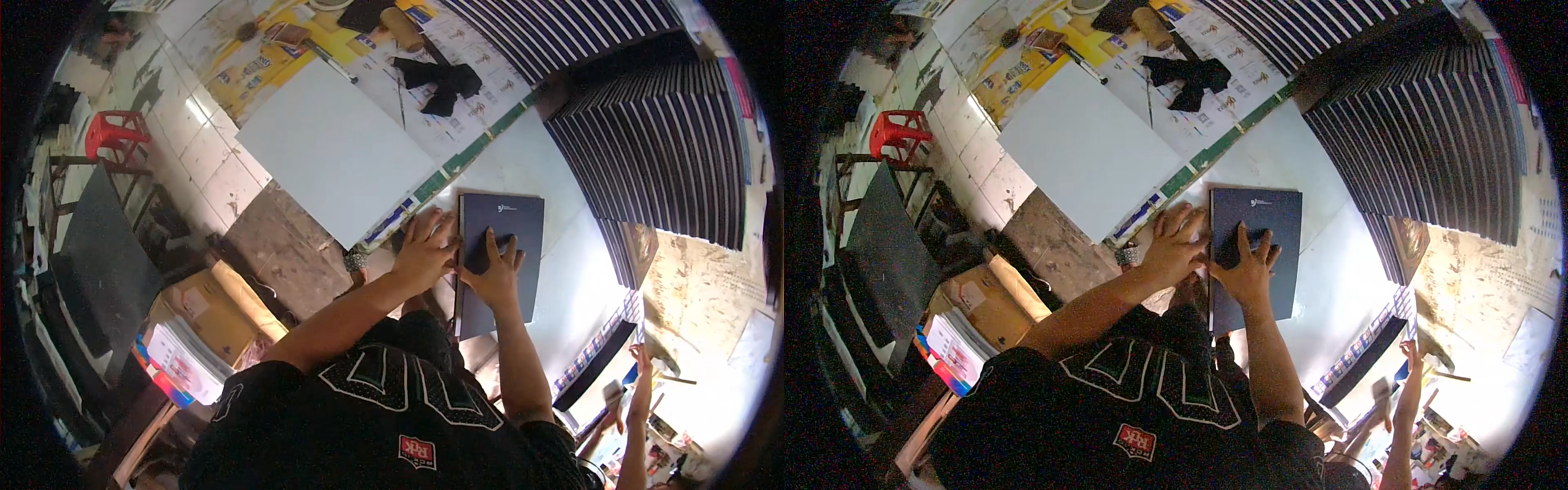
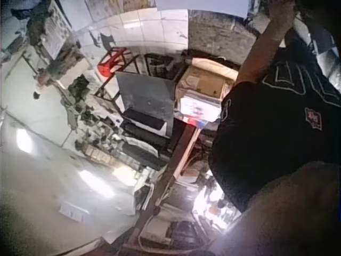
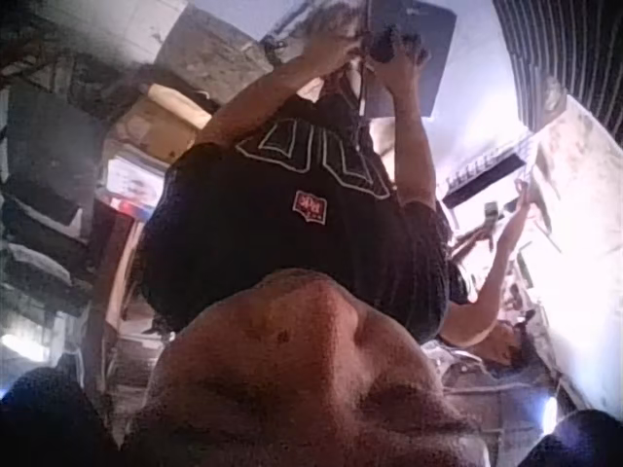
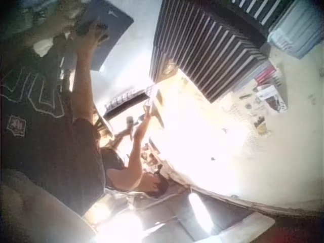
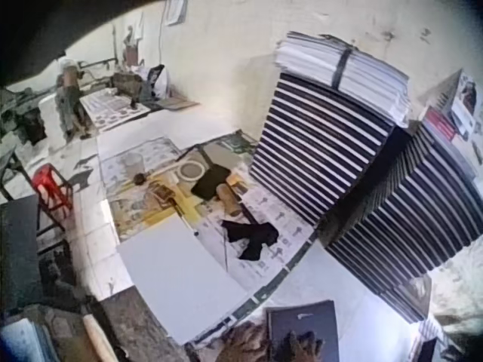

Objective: The person places white paper inserts into hardback books, closes them, wipes the covers with a cloth, and stacks the completed books into piles.

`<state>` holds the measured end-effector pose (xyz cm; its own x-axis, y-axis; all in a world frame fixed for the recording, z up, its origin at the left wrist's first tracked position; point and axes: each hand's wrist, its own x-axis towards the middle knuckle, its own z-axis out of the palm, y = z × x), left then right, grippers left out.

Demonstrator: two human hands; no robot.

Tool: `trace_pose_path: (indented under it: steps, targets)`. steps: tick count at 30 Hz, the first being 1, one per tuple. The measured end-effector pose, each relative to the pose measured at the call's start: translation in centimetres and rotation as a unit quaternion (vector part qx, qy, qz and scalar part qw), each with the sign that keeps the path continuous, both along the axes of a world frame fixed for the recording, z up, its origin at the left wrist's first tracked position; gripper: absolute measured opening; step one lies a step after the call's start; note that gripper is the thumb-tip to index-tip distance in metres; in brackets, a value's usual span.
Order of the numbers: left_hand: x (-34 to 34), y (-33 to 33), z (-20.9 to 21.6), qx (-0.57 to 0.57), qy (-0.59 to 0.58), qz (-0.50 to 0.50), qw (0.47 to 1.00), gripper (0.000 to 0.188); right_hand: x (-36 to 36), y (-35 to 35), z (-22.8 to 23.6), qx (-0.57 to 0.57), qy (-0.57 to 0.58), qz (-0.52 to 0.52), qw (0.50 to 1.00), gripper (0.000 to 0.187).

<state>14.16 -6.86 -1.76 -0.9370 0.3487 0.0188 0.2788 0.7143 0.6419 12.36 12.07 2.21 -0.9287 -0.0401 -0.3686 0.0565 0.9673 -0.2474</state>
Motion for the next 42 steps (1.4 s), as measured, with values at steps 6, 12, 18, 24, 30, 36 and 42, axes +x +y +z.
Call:
trace_pose_path:
  steps: [6, 12, 18, 24, 30, 36, 42]
  targets:
    - [1.0, 1.0, -0.8, 0.000, 0.021, 0.030, 0.999, 0.052, 0.5, -0.6, -0.4, 0.023, 0.011, 0.004, 1.000, 0.106]
    - [1.1, 1.2, -0.6, 0.014, 0.018, 0.047, 0.999, 0.056, 0.9, 0.3, -1.6, -0.004, 0.060, 0.034, 0.998, 0.094]
    - [0.9, 1.3, -0.6, -0.019, 0.007, 0.040, 0.999, 0.059, 1.1, -0.3, -1.2, -0.008, 0.092, 0.046, 0.995, 0.085]
    - [1.2, 1.3, -0.9, -0.015, -0.004, 0.035, 0.999, 0.059, 1.4, -0.8, -0.7, 0.021, 0.071, 0.034, 0.997, 0.083]
    - [1.6, 1.2, -0.8, -0.002, 0.013, 0.046, 0.999, 0.060, 1.8, 0.0, -0.7, 0.027, 0.086, 0.077, 0.993, 0.075]
    - [2.3, -0.8, -0.7, -0.022, 0.076, 0.021, 0.997, 0.047, 0.5, 1.0, -0.4, 0.048, 0.064, 0.105, 0.991, 0.060]
    - [6.9, 2.3, -2.2, 0.145, -0.209, -0.047, 0.966, 0.051, 0.5, -0.1, 0.8, 0.103, 0.055, 0.052, 0.992, 0.057]
